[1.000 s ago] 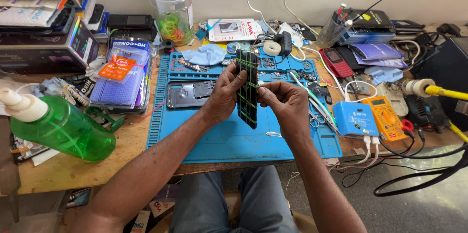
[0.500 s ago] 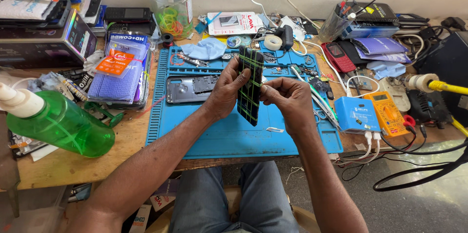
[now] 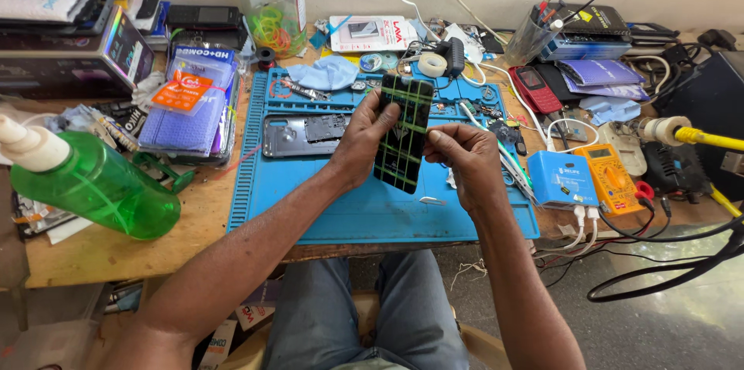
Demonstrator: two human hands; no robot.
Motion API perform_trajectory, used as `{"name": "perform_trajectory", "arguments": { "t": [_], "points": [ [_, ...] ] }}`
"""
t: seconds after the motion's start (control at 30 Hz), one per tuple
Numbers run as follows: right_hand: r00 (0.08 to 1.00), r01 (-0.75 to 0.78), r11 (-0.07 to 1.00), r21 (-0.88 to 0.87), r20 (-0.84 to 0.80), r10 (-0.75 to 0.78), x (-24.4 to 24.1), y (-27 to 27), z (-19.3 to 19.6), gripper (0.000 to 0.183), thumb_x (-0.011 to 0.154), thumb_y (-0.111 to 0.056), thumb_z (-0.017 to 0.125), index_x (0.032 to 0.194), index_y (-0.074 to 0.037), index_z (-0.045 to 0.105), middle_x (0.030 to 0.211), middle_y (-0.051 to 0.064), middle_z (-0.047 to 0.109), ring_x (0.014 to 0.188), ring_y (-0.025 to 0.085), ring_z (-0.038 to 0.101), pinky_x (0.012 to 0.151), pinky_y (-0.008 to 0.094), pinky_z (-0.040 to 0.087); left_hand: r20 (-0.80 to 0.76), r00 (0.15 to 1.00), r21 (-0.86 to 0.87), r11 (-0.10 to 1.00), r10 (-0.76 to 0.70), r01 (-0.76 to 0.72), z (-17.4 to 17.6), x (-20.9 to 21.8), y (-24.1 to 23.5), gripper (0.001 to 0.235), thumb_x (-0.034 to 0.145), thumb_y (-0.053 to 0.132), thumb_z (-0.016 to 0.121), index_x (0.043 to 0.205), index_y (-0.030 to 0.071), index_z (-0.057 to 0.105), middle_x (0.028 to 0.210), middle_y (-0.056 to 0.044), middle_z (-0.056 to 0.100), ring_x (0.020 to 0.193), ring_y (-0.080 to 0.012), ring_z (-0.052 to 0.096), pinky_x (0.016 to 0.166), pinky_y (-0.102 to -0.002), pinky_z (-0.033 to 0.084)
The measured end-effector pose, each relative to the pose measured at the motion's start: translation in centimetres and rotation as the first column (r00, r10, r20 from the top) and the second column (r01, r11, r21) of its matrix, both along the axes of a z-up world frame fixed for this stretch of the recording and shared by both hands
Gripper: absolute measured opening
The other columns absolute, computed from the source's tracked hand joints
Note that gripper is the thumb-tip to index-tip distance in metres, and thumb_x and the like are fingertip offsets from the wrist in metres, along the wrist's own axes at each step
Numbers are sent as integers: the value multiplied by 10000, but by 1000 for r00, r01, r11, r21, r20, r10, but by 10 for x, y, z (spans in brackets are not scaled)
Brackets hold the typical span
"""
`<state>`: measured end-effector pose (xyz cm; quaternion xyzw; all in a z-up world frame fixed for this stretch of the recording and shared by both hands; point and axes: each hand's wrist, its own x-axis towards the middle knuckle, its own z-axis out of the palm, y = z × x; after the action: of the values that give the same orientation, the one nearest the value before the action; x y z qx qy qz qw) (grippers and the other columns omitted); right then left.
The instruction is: The person disassembles a smartphone, removes the battery, and uses a rubber band to secure the back cover. They then connect a charging cable to test the device and use a precision screwdriver to adjust internal components.
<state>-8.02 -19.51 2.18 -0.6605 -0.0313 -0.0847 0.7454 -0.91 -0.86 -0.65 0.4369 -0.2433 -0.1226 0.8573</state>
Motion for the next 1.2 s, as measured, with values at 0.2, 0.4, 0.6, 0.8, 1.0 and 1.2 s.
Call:
{"name": "perform_trajectory", "arguments": {
  "t": [0.2, 0.4, 0.6, 0.8, 1.0, 1.2],
  "points": [
    [997, 63, 997, -44, 47, -61, 0, 5, -12, 257, 968, -90, 702, 1187, 38, 741, 1011, 109, 780, 858, 139, 718, 767, 277, 591, -75, 997, -16, 1000, -9, 8, -1, 2, 2, 300, 1139, 235, 404, 1354, 63, 524, 1152, -29, 665, 1034, -89, 641, 925, -284, 558],
    [996, 88, 994, -62, 36, -86, -1, 6, -17, 270, 982, -106, 670, 1214, 20, 726, 1047, 94, 785, 923, 131, 750, 805, 290, 618, -44, 999, -38, 999, 13, -14, 1, 0, 1, 293, 1142, 200, 413, 1363, 47, 528, 1223, -30, 658, 1133, -84, 618, 1028, -268, 515],
    [987, 142, 978, -152, 97, -128, -1, 11, -17, 260, 937, -51, 740, 1182, 37, 741, 1026, 102, 785, 874, 120, 723, 776, 272, 585, -67, 998, -44, 999, 7, -10, 6, 0, 0, 260, 1085, 170, 524, 1315, 51, 551, 1153, -27, 695, 1043, -95, 637, 932, -287, 522],
    [988, 115, 986, -119, 113, -102, -9, 16, -13, 239, 926, -49, 734, 1155, 20, 739, 1005, 72, 790, 874, 97, 726, 774, 244, 596, 42, 990, -48, 990, 135, -133, 2, 4, 7, 182, 1071, 132, 631, 1225, 35, 647, 1115, -23, 709, 1029, -64, 634, 978, -267, 512],
    [994, 105, 927, -361, 60, -90, -17, 22, 4, 241, 904, -37, 766, 1138, 15, 752, 968, 93, 799, 851, 93, 734, 729, 245, 604, 75, 989, -113, 987, 124, -115, 9, -1, 7, 220, 1112, 107, 645, 1292, -14, 614, 1212, -103, 697, 1087, -85, 643, 1020, -281, 511],
    [877, 442, 717, -539, 428, -219, -25, 59, 27, 297, 900, -34, 766, 1196, -23, 741, 987, 88, 770, 797, 131, 746, 722, 261, 607, 611, 710, 219, 786, 351, -577, 10, -23, 6, 686, 1157, 384, 346, 1682, 73, 31, 1708, -240, 176, 1511, -367, 259, 1170, -429, 277]
  ]
}}
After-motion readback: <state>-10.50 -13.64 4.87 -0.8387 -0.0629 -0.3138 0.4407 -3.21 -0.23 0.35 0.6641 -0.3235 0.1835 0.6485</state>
